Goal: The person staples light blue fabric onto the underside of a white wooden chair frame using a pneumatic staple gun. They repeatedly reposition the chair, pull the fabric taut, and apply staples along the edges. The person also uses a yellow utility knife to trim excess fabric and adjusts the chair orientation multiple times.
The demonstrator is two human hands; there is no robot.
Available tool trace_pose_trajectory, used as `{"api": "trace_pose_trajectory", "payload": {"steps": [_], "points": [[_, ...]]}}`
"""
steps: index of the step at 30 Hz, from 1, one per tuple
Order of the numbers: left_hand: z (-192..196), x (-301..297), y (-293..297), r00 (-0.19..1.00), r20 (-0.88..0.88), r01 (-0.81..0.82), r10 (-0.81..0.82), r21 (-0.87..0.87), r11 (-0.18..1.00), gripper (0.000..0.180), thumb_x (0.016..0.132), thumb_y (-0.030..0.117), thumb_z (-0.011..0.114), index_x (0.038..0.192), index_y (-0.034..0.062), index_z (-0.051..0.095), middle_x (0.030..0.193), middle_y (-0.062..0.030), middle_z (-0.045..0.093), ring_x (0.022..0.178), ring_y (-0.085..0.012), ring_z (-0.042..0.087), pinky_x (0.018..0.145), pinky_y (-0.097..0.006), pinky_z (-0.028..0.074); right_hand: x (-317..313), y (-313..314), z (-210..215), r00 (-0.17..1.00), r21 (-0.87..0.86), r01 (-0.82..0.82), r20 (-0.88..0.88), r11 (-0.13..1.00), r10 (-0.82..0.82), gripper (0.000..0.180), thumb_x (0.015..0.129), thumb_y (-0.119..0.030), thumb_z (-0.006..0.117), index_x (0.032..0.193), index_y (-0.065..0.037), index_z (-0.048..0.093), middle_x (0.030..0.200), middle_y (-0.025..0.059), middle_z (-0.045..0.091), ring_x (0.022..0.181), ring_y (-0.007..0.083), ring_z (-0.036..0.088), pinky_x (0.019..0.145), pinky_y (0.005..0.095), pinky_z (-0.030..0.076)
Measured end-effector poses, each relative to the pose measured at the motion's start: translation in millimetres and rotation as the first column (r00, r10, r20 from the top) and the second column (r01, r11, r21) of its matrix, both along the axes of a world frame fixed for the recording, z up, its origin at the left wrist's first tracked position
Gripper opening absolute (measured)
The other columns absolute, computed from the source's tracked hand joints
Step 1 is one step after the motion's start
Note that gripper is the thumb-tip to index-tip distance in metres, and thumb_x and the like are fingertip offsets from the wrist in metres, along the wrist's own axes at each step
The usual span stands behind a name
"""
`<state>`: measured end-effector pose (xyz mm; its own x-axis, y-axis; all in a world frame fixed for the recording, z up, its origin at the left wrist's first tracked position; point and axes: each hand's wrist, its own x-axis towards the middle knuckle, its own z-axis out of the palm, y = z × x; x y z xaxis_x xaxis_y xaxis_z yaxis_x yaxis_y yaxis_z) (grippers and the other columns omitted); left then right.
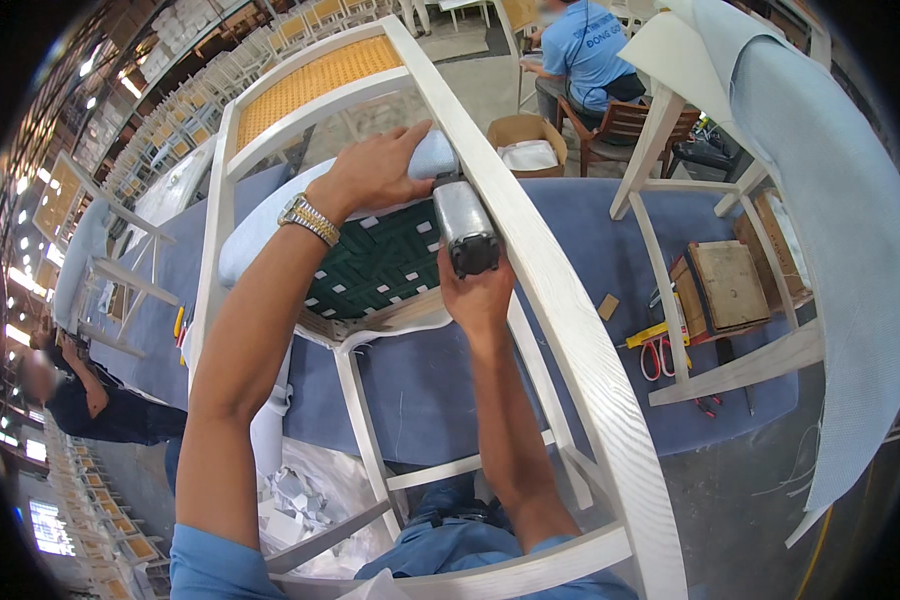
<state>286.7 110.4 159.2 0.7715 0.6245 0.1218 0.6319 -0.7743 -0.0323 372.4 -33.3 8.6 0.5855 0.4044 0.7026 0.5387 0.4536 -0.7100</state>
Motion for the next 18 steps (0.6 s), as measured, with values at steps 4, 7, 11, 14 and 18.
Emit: {"api": "trace_pose_trajectory", "payload": {"steps": [4,7,11,14,18], "points": [[-4.7,1.2,2.4,0.999,0.018,0.036,-0.037,0.021,0.999,0.076,0.085,0.039,0.073,0.147,0.0091,0.041,0.134,-0.0221,0.06,0.124,-0.0435,0.058,0.098,-0.057,0.047,0.0,-2.7,3.9,0.987,-0.052,-0.113,-0.121,0.992,0.106,0.026,0.081,-0.007,0.078,0.102,0.004,0.068,0.091,0.0175,0.072,0.079,0.0322,0.073,0.072,0.0395,0.057],[-4.0,2.4,3.8,0.999,-0.042,0.033,-0.031,0.053,0.998,0.073,0.085,0.028,0.071,0.148,0.0085,0.04,0.133,-0.0224,0.06,0.124,-0.0432,0.058,0.098,-0.058,0.048,0.9,-0.3,-2.2,0.995,-0.087,-0.086,0.045,0.992,0.09,0.027,0.081,-0.008,0.077,0.104,0.001,0.068,0.093,0.0181,0.072,0.082,0.0361,0.072,0.073,0.0413,0.057],[3.3,3.4,-4.6,0.996,-0.083,0.014,-0.01,0.052,0.999,0.079,0.082,0.015,0.068,0.153,0.0082,0.033,0.136,-0.0242,0.058,0.123,-0.0432,0.058,0.102,-0.054,0.048,-7.9,-1.1,-1.2,0.994,-0.192,-0.109,0.005,0.975,0.112,0.027,0.08,-0.01,0.078,0.103,0.001,0.067,0.09,0.0194,0.071,0.082,0.0354,0.073,0.072,0.0399,0.057],[5.3,-3.5,-8.5,0.996,-0.072,0.054,-0.049,0.068,0.996,0.089,0.078,0.012,0.073,0.155,0.0051,0.029,0.142,-0.0251,0.054,0.13,-0.0432,0.053,0.108,-0.052,0.044,-8.5,4.7,-3.5,0.99,-0.162,-0.134,0.018,0.978,0.139,0.029,0.08,-0.011,0.078,0.103,0.001,0.067,0.09,0.0188,0.071,0.082,0.0349,0.073,0.072,0.0396,0.057],[-4.8,-23.0,-4.2,0.906,-0.154,0.42,-0.395,0.196,0.886,0.1,0.083,0.031,0.079,0.16,0.0071,0.022,0.155,-0.0253,0.043,0.142,-0.0425,0.044,0.119,-0.05,0.034,-9.0,-2.4,-3.3,0.994,-0.051,-0.104,-0.029,0.993,0.103,0.015,0.086,-0.008,0.073,0.098,0.0,0.069,0.084,0.0146,0.072,0.075,0.0296,0.073,0.068,0.0384,0.056]]}}
